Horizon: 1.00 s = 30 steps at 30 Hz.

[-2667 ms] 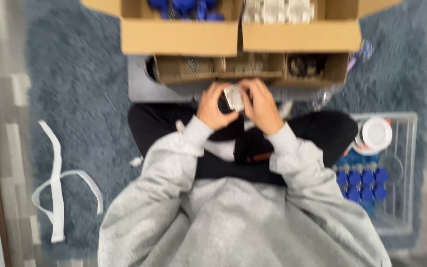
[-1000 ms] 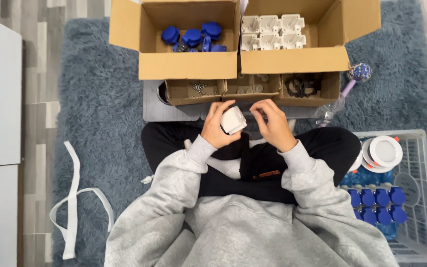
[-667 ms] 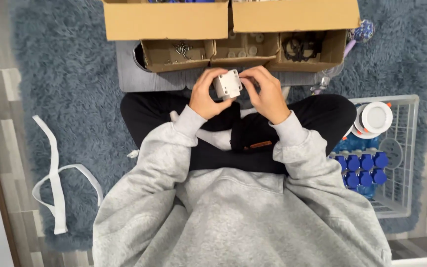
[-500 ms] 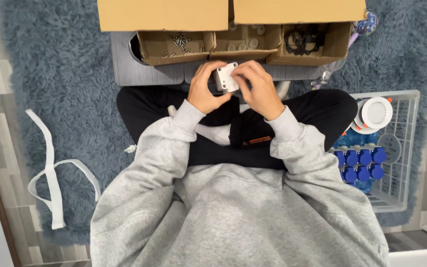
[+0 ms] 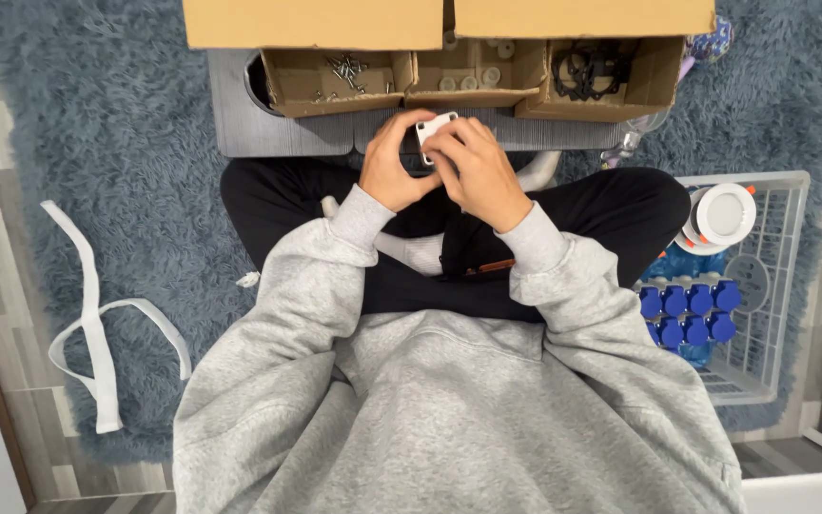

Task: Assembling small electrical components by joining plastic parts and using a screwdriver.

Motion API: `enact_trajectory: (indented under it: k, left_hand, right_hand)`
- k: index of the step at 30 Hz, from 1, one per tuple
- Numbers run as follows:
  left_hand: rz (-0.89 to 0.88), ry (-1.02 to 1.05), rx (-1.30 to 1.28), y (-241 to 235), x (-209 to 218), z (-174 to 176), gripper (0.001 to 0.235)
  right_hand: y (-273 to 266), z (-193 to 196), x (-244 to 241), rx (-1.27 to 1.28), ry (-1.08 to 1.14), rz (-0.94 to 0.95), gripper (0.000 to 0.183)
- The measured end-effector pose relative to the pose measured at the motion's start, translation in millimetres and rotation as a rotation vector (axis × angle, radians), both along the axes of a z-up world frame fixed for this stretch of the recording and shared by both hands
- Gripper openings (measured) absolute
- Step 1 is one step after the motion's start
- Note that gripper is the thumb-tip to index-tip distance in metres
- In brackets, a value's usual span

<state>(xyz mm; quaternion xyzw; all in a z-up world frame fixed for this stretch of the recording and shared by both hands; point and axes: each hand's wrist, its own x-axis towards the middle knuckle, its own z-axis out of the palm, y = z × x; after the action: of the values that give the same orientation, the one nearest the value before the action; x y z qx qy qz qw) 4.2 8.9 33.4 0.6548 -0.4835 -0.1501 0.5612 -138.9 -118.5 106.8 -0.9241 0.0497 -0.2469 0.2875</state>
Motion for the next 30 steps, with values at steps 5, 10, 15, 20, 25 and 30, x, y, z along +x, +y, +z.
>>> enact_trajectory:
  k: [5, 10, 15, 20, 25, 30]
  left_hand:
    - [0.022, -0.026, 0.016, 0, -1, -6, 0.081]
    - [0.020, 0.023, 0.034, 2, -3, -1, 0.082]
    - [0.020, 0.030, 0.035, 2, -4, -2, 0.081]
    - [0.025, 0.062, 0.045, 1, -4, -4, 0.081]
    - [0.033, 0.084, 0.033, -1, -7, -5, 0.081]
    - [0.030, 0.088, 0.054, 1, -6, -4, 0.082]
  right_hand:
    - [0, 6, 0, -0.007, 0.011, 0.001, 0.008]
    - [0, 5, -1, 0.005, 0.033, -0.003, 0.010]
    - [-3, 0, -5, -0.021, 0.079, 0.001, 0.009]
    - [-13, 4, -12, 0.023, 0.027, -0.078, 0.009]
    - [-19, -5, -17, 0.096, -0.004, -0.139, 0.009]
    - [-15, 1, -18, 0.151, 0.023, -0.144, 0.010]
